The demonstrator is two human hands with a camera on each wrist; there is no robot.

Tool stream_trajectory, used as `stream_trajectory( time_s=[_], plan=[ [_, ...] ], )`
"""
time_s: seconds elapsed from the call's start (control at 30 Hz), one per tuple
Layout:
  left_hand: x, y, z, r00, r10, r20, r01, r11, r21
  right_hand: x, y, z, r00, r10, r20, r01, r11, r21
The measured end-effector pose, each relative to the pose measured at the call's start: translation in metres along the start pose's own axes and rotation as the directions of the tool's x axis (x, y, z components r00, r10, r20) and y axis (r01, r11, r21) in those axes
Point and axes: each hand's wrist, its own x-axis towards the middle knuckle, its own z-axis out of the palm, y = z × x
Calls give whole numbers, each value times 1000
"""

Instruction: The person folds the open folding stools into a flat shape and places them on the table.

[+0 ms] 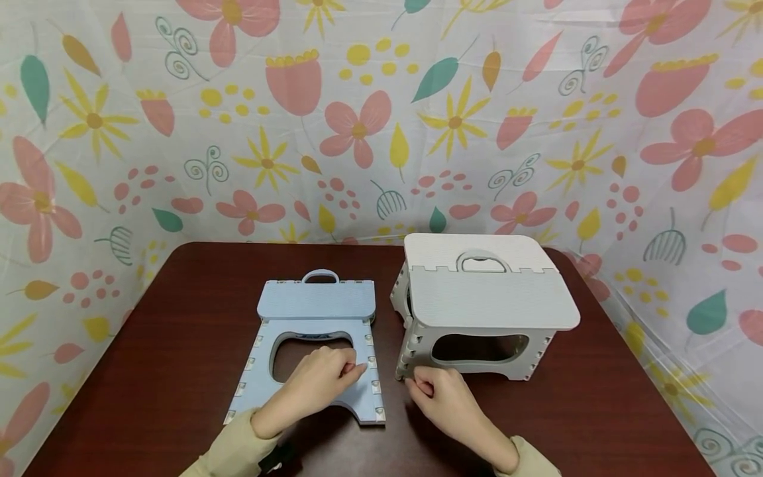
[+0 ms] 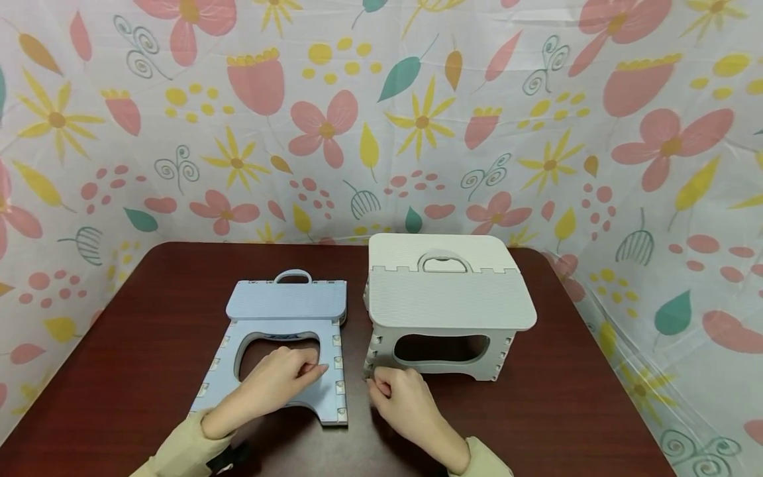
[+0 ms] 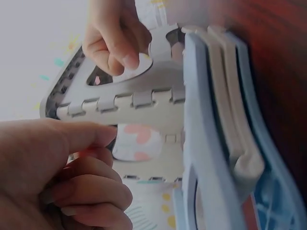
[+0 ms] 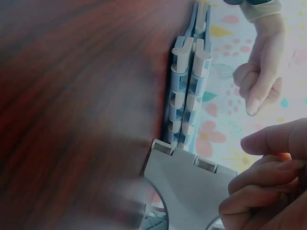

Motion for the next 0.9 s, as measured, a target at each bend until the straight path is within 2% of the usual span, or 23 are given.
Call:
stream_trajectory(
  time_s=[0.17,0.33,0.57,0.9],
  plan=[
    [0,4,7,996,-6,84,9,999,-40,-3,1,-2,1000,19,11,-19,1000,-19],
    [1,7,11,991,8,130,-1,998,-56,-5,2,-5,999,40,27,-39,999,-19],
    [1,8,13,991,15,130,-6,998,-65,-9,5,-6,999,31,15,-31,999,-12],
    [0,6,19,992,14,122,0,994,-111,-13,10,-7,998,65,-6,-65,998,-6]
  ],
)
